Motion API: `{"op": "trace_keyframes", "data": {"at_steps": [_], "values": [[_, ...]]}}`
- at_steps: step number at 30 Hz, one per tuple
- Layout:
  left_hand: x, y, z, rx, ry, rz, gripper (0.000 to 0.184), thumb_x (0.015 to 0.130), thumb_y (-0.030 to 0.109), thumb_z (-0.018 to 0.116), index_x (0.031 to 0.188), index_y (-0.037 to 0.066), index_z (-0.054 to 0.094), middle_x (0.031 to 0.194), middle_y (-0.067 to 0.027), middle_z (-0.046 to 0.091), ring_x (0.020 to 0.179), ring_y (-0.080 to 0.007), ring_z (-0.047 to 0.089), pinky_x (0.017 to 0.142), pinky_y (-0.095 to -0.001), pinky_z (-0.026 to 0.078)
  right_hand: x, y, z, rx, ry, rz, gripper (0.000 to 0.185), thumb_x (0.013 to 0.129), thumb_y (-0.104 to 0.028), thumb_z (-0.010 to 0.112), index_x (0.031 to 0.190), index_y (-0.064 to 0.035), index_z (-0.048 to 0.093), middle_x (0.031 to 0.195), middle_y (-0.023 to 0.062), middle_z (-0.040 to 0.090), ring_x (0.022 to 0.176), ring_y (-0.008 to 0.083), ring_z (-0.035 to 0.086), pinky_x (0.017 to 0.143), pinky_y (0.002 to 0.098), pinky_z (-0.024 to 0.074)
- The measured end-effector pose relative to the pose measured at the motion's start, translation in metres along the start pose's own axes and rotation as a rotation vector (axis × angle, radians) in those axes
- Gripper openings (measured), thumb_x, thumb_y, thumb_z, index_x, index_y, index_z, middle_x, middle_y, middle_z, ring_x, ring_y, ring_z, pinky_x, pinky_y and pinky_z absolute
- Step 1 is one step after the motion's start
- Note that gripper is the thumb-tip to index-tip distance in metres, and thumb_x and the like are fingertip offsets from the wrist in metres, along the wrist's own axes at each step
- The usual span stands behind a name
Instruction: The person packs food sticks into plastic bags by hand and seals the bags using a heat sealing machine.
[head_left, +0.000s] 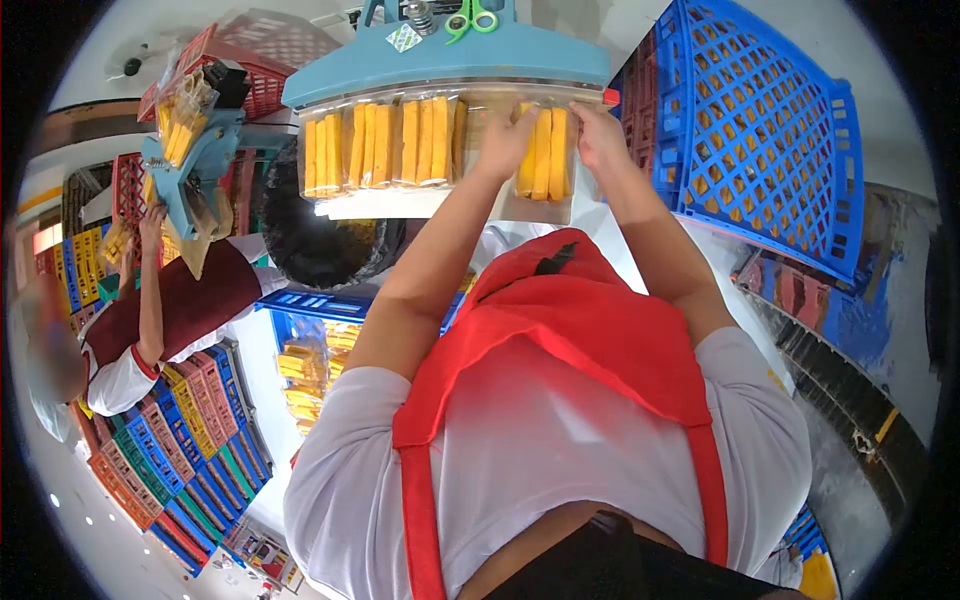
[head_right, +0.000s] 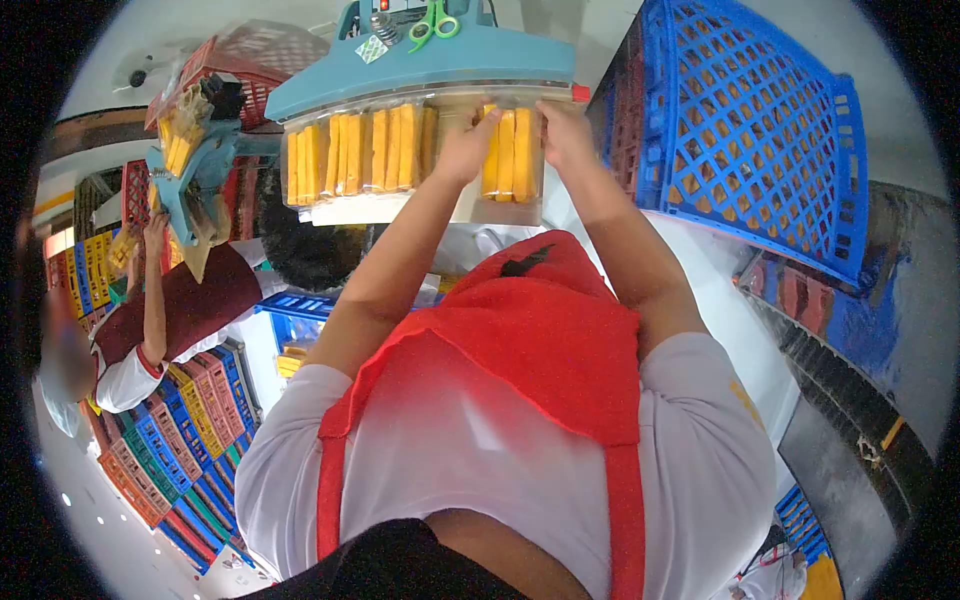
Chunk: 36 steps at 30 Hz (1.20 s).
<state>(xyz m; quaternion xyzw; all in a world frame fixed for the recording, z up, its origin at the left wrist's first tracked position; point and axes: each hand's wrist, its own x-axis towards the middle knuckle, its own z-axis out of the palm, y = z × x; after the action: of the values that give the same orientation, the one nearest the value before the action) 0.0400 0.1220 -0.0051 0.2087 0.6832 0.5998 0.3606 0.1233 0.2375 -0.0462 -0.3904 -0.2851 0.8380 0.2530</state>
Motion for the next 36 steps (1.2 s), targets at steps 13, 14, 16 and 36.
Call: {"op": "trace_keyframes", "data": {"at_steps": [13,14,16,36], "values": [[0.038,-0.023,-0.016,0.26,0.117,0.123,0.037,0.08,0.019,0.057,0.105,-0.007,0.05,0.081,-0.0083,0.055,0.068,-0.0119,0.051,0.059,-0.0236,0.043,-0.04,0.023,0.026,-0.271,-0.09,-0.219,0.042,0.084,-0.01,0.049,0.122,0.0018,0.035,0.101,0.0079,0.053,0.088,0.012,0.052,0.075,0.0223,0.0422],[0.039,-0.024,-0.017,0.298,0.132,0.11,0.038,0.079,0.019,0.058,0.105,-0.008,0.05,0.083,-0.0114,0.056,0.071,-0.0151,0.054,0.064,-0.0255,0.044,-0.04,0.024,0.028,-0.271,-0.093,-0.218,0.042,0.084,-0.01,0.049,0.122,0.0018,0.035,0.101,0.0079,0.053,0.088,0.012,0.052,0.075,0.0223,0.0422],[0.028,-0.003,-0.017,0.435,0.193,0.126,0.04,0.078,0.019,0.058,0.105,-0.008,0.05,0.089,-0.0166,0.055,0.079,-0.0204,0.054,0.07,-0.0282,0.043,-0.04,0.027,0.034,-0.274,-0.063,-0.242,0.043,0.084,-0.009,0.05,0.123,0.0017,0.035,0.095,0.0071,0.053,0.082,0.0118,0.052,0.071,0.022,0.0429],[-0.097,0.02,-0.08,1.297,0.058,0.431,0.041,0.072,0.025,0.061,0.111,0.022,0.053,0.127,-0.0041,0.038,0.117,-0.0352,0.029,0.094,-0.0561,0.017,-0.038,0.05,0.073,-0.416,-0.023,-0.256,0.046,0.083,-0.013,0.05,0.122,0.0033,0.031,0.104,0.0118,0.048,0.092,0.0168,0.047,0.079,0.0275,0.039]]}}
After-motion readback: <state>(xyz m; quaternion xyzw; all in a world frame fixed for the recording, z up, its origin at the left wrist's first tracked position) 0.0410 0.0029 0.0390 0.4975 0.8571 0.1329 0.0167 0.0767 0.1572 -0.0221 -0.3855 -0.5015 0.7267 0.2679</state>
